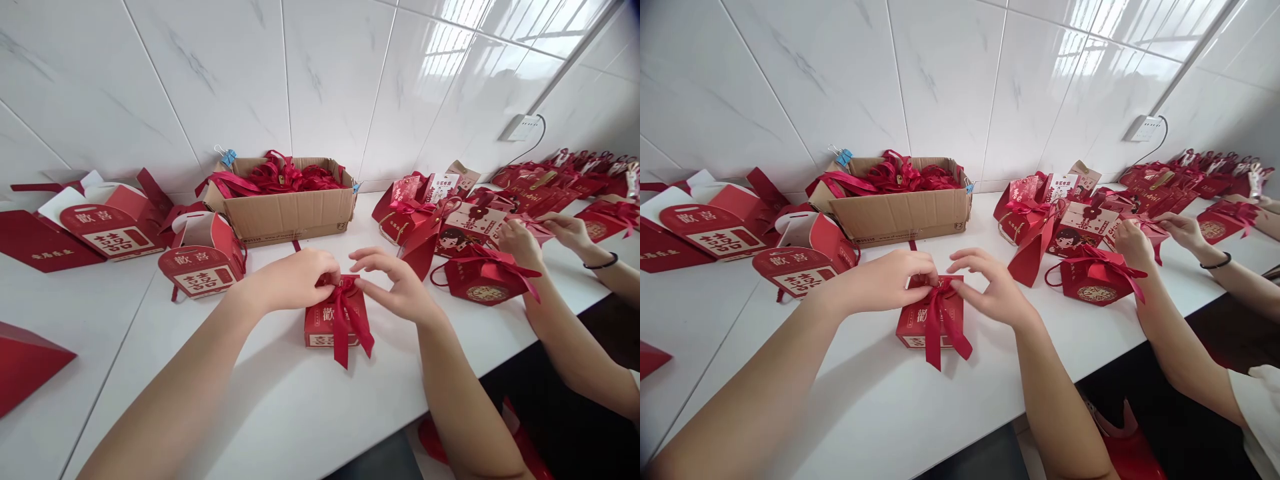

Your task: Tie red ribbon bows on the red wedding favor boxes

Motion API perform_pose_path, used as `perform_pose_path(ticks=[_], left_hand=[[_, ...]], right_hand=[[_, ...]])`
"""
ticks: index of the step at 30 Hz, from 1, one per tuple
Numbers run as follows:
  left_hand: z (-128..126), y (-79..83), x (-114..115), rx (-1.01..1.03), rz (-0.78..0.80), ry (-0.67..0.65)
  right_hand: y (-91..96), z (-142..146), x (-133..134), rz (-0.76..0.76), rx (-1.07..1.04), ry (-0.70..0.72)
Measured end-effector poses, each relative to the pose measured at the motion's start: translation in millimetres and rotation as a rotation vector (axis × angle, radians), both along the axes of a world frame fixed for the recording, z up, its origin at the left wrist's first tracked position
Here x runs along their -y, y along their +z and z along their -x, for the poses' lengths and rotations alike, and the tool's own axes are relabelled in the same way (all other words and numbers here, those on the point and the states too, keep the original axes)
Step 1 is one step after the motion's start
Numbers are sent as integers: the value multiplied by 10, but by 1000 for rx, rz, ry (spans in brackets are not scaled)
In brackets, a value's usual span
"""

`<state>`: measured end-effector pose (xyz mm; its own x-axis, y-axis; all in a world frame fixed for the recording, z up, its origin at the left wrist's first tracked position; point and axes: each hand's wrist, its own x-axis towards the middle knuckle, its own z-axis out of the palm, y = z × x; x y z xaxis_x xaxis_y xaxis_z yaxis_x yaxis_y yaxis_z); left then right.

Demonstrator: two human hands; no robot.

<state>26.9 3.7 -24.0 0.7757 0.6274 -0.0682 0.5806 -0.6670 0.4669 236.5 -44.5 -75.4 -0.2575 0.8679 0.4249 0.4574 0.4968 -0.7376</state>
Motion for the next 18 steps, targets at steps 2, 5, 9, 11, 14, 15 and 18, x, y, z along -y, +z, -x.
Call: perform_pose_path(ticks=[2, 5, 9, 11, 14, 15, 18], left_hand=[[4, 24, 11, -9, 14, 13], [15, 53, 23, -22, 37, 45], [28, 75, 39, -10, 4, 21], [28, 77, 45, 7, -23, -14], [22, 72, 50, 37, -18, -49], [20, 69, 50, 50, -3, -57], [23, 69, 48, 79, 44, -58]], right_hand=[[-14, 70, 25, -87, 54, 108], [-51, 161, 47, -145, 107, 113], [-86, 217, 34, -186, 95, 88], [-86, 226, 19, -213, 89, 105], [-79, 229, 2, -261, 108, 119], [-79, 228, 0, -273, 118, 117], [-86, 217, 2, -268, 138, 95]])
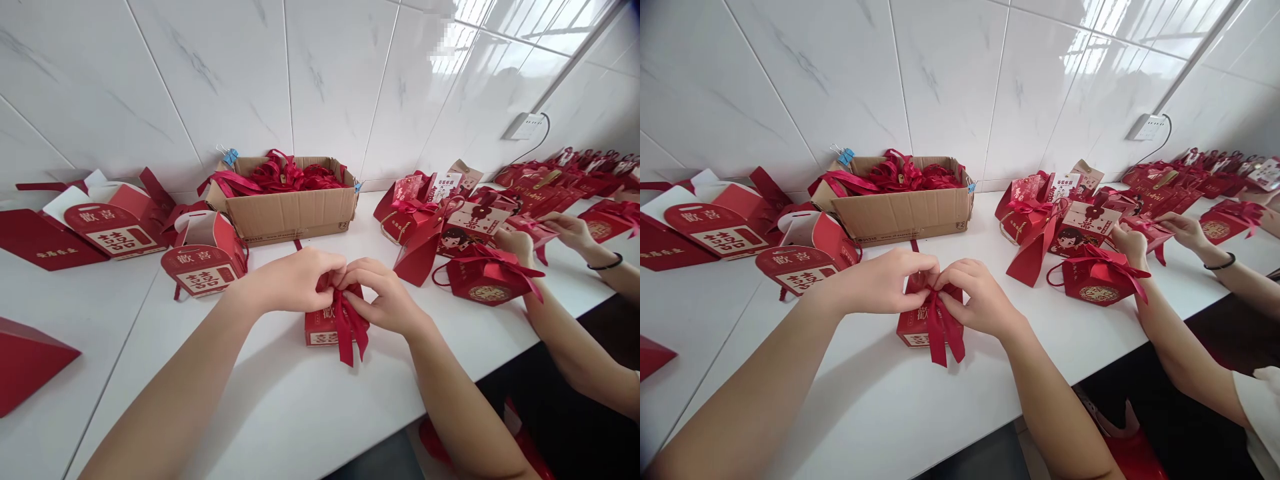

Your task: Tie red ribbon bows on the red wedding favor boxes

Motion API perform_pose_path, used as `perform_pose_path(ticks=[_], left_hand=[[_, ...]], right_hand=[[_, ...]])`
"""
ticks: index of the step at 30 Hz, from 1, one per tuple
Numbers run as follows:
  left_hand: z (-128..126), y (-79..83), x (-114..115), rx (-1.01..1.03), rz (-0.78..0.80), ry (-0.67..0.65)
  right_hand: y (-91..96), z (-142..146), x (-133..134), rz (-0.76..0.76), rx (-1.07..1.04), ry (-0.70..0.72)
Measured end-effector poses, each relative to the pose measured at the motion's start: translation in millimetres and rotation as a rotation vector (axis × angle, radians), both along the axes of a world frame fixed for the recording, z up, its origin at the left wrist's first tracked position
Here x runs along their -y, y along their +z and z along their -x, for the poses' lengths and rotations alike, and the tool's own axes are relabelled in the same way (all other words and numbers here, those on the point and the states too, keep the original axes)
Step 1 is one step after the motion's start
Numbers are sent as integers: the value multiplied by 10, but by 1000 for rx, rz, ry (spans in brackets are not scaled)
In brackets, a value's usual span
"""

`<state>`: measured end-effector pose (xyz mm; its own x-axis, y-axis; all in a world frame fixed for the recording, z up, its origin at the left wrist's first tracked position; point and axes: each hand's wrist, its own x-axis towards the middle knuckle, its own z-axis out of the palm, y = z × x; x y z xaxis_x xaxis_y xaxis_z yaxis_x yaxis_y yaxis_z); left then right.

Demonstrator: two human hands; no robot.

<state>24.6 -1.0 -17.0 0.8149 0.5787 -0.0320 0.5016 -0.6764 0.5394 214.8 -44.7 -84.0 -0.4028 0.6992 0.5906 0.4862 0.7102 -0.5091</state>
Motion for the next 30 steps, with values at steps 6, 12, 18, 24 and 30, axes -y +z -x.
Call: perform_pose_path(ticks=[6, 12, 18, 24, 30], left_hand=[[45, 23, -4, -33, 25, 32], [46, 4, -1, -106, -85, 78], [44, 15, -11, -124, -101, 98], [54, 11, -32, -131, -108, 92], [58, 14, -42, -146, -98, 117]], right_hand=[[-13, -13, 15, 78, -17, -12], [5, -6, 18, 95, -14, -8], [-9, 1, 2, 27, -32, 14], [-40, -26, -22, -63, 27, 17], [-48, -53, -13, -67, 125, 24]])
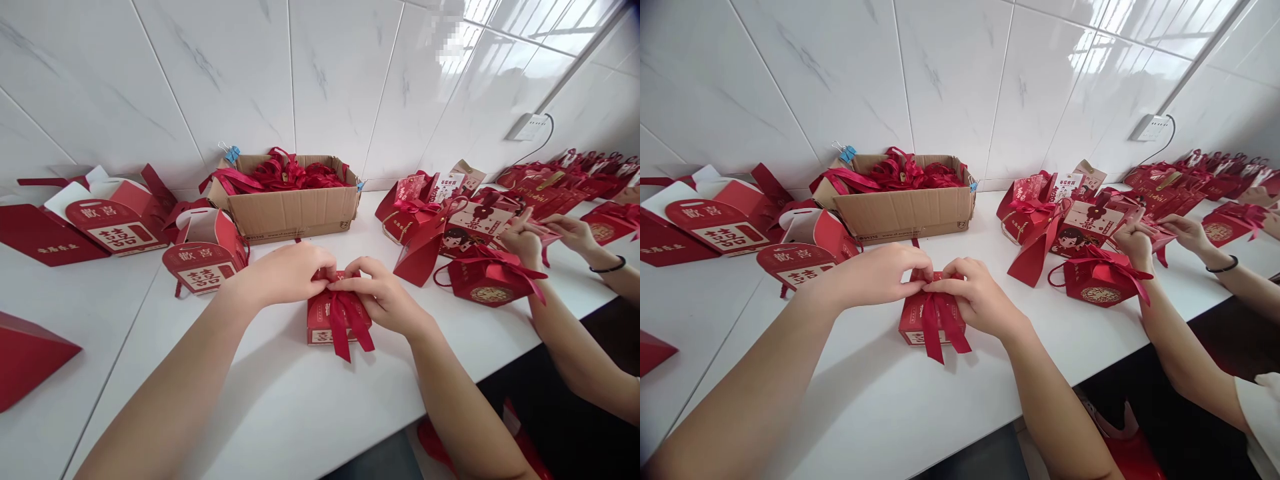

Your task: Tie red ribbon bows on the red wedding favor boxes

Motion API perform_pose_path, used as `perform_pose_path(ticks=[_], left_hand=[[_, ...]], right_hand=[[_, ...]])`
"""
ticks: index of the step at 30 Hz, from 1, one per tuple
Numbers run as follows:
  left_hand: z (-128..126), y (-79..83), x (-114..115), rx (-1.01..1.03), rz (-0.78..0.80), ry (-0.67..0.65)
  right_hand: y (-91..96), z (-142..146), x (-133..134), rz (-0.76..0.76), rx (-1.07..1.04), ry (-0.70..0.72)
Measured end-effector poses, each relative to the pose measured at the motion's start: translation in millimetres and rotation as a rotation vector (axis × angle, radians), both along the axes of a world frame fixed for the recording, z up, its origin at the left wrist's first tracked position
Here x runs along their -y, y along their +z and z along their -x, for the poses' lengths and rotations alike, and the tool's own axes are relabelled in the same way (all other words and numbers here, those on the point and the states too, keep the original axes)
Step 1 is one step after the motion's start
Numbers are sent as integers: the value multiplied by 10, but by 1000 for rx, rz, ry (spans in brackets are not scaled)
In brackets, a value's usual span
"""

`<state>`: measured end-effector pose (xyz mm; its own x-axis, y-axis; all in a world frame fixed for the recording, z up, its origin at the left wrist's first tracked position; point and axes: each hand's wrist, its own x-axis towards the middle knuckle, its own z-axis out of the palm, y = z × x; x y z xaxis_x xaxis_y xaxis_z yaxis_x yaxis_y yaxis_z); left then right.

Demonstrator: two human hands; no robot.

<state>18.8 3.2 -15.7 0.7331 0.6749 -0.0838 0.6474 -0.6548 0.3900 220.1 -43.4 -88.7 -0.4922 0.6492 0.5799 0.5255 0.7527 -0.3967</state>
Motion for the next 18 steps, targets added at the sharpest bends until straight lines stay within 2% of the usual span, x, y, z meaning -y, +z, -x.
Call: perform_pose_path(ticks=[3, 8, 18], left_hand=[[0, 6, -5, -2, 2, -10], [-1, -9, -25, -6, -20, -22], [13, -1, -9, 9, -16, -40]], right_hand=[[17, 8, 15, 19, 14, -2], [85, 17, 53, 128, -98, -15], [107, -3, 97, 76, 31, -41]])
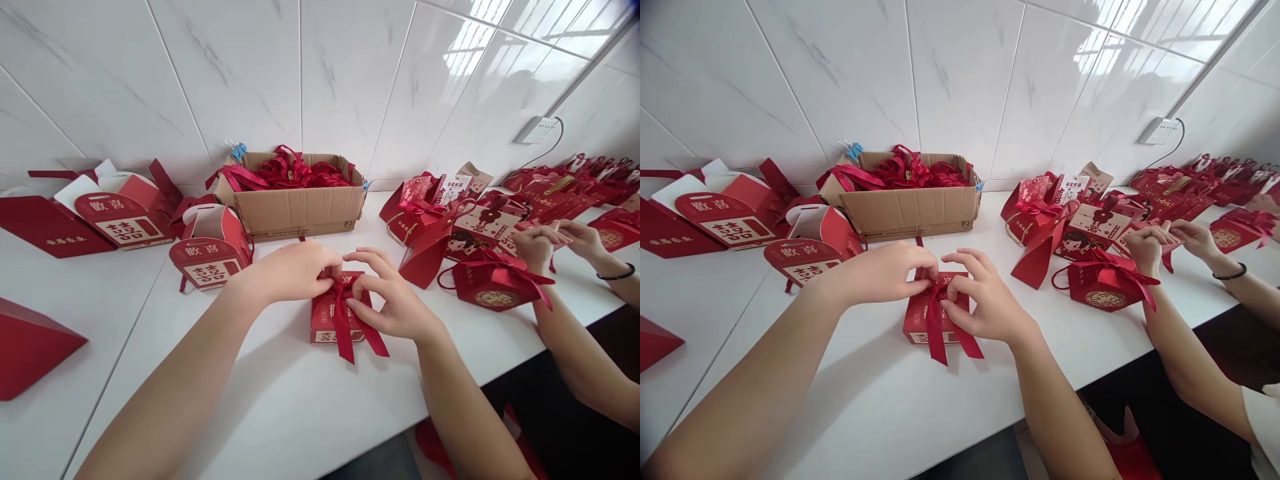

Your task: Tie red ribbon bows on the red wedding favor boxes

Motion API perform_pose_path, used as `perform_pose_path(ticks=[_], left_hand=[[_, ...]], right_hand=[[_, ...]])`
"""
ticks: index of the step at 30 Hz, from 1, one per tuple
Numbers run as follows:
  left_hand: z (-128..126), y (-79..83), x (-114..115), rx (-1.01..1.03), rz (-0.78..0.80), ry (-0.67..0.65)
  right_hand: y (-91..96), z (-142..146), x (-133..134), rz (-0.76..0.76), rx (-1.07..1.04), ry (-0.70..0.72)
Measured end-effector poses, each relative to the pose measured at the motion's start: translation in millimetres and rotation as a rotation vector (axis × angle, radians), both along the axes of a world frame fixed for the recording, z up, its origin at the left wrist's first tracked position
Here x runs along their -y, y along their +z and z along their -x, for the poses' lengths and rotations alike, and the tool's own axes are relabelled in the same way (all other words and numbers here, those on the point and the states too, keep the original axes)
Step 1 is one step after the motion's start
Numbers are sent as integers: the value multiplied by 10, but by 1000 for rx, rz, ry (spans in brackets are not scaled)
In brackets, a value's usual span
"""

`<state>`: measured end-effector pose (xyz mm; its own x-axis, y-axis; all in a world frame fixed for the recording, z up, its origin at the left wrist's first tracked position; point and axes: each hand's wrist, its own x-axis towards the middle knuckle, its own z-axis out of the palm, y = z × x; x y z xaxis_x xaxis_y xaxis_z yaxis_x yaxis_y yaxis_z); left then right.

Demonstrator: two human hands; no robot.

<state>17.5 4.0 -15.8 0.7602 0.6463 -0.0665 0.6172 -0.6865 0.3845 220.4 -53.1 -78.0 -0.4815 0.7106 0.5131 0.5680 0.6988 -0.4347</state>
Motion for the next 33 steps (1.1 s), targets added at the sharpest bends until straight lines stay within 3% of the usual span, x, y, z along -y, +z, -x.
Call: perform_pose_path(ticks=[14, 23, 30, 33], left_hand=[[51, 21, -49, 13, 167, -27], [49, 18, -45, 0, 155, -37], [60, 16, -39, -10, 153, 8], [55, 12, -40, -9, 163, 19]], right_hand=[[21, -108, -39, 73, -29, 23], [43, -183, -35, 133, -26, 54], [10, -123, -47, 91, -152, -131], [-10, -40, -39, 26, -121, -100]])
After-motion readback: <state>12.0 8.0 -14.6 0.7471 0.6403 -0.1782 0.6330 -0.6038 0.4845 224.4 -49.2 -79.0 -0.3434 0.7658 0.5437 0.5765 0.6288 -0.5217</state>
